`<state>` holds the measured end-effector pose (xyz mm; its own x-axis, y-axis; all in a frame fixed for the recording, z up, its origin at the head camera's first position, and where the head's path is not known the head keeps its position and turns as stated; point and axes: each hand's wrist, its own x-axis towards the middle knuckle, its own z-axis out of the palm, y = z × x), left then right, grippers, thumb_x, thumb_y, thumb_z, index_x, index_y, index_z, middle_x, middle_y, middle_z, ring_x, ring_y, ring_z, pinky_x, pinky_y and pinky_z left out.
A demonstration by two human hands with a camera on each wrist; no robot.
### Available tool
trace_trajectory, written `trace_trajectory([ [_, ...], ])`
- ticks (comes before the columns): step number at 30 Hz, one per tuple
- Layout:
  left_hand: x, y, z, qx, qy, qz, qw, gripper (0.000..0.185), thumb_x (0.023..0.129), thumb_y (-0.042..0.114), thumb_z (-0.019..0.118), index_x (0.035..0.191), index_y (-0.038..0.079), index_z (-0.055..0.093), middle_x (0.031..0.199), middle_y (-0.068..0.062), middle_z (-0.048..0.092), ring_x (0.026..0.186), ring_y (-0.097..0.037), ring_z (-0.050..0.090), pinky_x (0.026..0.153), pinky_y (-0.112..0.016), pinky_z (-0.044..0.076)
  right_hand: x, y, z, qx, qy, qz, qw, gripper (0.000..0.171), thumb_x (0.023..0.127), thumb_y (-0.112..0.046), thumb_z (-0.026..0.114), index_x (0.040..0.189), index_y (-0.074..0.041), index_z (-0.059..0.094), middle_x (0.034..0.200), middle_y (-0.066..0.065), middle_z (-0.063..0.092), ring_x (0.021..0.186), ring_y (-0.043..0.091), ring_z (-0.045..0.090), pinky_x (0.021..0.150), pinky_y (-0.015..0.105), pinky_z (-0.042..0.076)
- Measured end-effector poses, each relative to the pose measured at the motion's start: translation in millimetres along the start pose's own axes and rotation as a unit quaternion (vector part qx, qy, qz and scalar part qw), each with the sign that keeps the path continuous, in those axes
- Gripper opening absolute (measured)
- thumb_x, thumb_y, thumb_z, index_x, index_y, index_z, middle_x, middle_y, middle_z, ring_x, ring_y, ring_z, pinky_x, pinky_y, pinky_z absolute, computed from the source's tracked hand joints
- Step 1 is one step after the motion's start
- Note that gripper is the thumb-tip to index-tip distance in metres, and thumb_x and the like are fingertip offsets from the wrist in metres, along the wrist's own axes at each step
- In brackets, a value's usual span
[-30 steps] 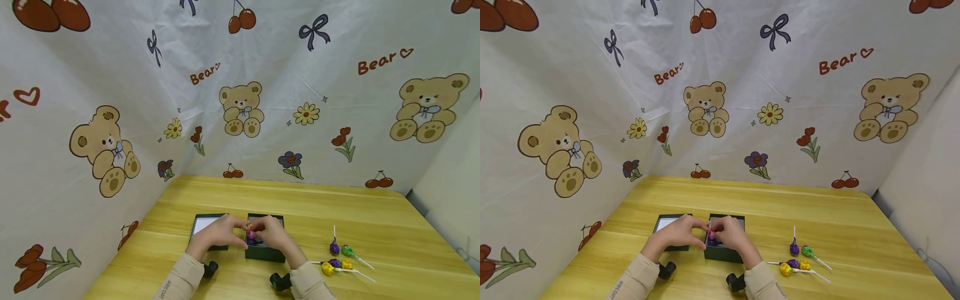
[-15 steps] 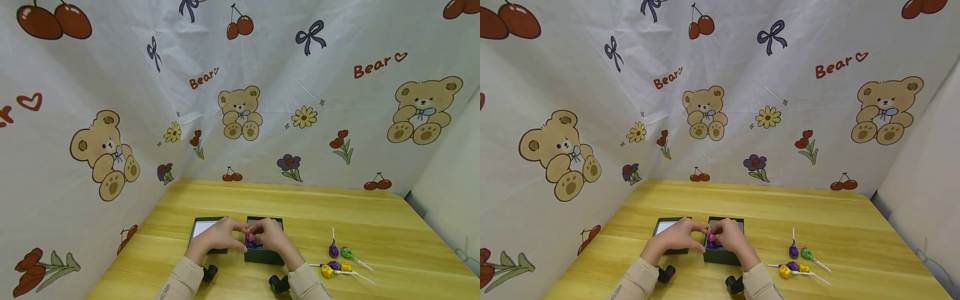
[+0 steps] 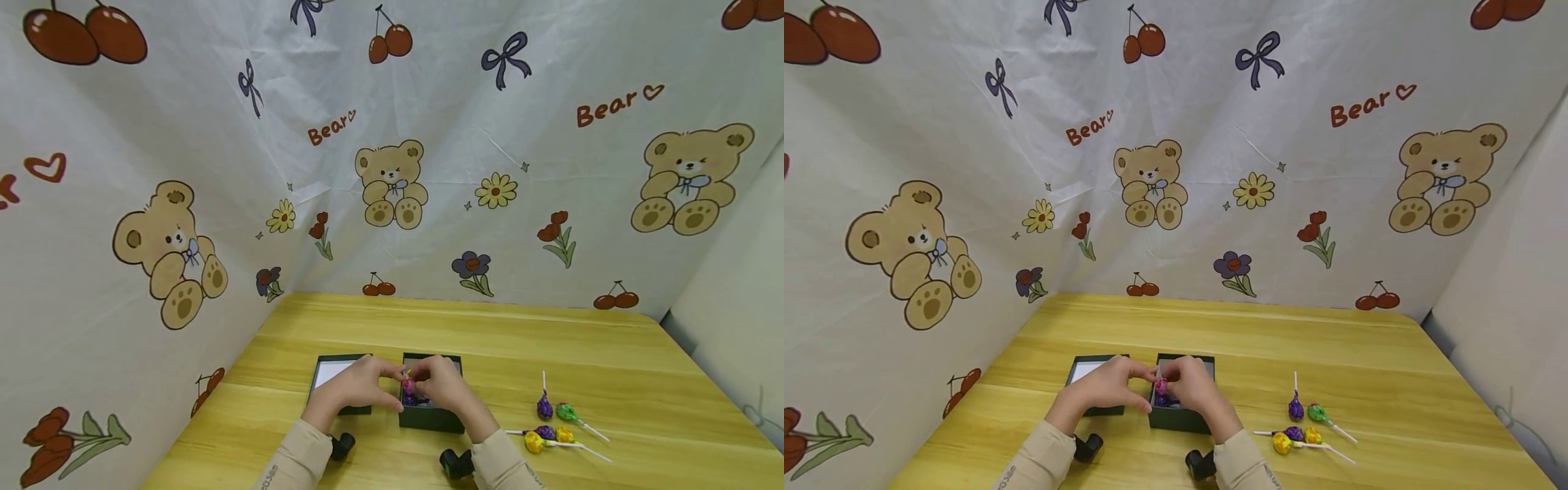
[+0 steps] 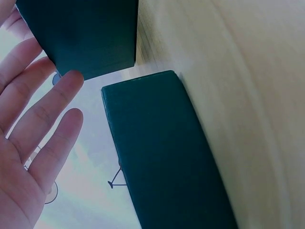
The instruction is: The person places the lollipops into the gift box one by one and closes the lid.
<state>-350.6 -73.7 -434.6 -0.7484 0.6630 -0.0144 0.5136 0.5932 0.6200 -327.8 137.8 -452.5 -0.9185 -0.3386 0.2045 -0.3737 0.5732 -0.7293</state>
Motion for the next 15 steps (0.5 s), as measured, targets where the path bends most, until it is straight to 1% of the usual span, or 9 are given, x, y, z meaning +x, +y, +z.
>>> trace_trajectory([
  [3,0.5,2.0,-1.3,0.003,0.000,-0.001,1.0000,0.044,0.080,0.038,0.085,0.119,0.021,0.073,0.137,0.004,0.065,0.125,-0.020,0.061,0.102,-0.042,0.053,0.0,-1.4,-4.0,0.020,0.006,0.006,1.000,0.011,0.089,0.002,0.070,0.097,-0.001,0.077,0.089,0.009,0.075,0.078,0.015,0.067,0.068,0.031,0.060],
  [7,1.9,4.1,-2.6,0.007,-0.003,-0.005,1.0000,0.047,0.080,0.037,0.085,0.122,0.020,0.072,0.130,0.004,0.069,0.124,-0.019,0.061,0.102,-0.042,0.052,-1.9,-4.3,-15.7,0.056,0.015,0.009,0.998,0.015,0.091,-0.001,0.069,0.104,0.002,0.075,0.098,0.016,0.074,0.086,0.019,0.070,0.074,0.033,0.061],
  [10,2.8,4.2,-2.3,0.011,-0.004,-0.004,0.9999,0.046,0.081,0.037,0.084,0.122,0.019,0.072,0.134,0.002,0.067,0.127,-0.019,0.060,0.104,-0.042,0.051,-4.8,-6.4,-26.2,0.065,0.033,0.013,0.997,0.016,0.091,-0.004,0.070,0.105,0.004,0.074,0.101,0.018,0.074,0.089,0.022,0.070,0.076,0.034,0.061],
  [15,0.8,2.8,-0.9,0.008,-0.002,-0.005,1.0000,0.043,0.080,0.036,0.085,0.118,0.020,0.074,0.142,-0.001,0.061,0.131,-0.023,0.057,0.106,-0.045,0.050,-11.0,-9.7,-40.7,0.062,0.060,0.023,0.996,0.017,0.091,-0.005,0.071,0.105,0.004,0.074,0.100,0.015,0.075,0.089,0.022,0.070,0.076,0.034,0.061],
])
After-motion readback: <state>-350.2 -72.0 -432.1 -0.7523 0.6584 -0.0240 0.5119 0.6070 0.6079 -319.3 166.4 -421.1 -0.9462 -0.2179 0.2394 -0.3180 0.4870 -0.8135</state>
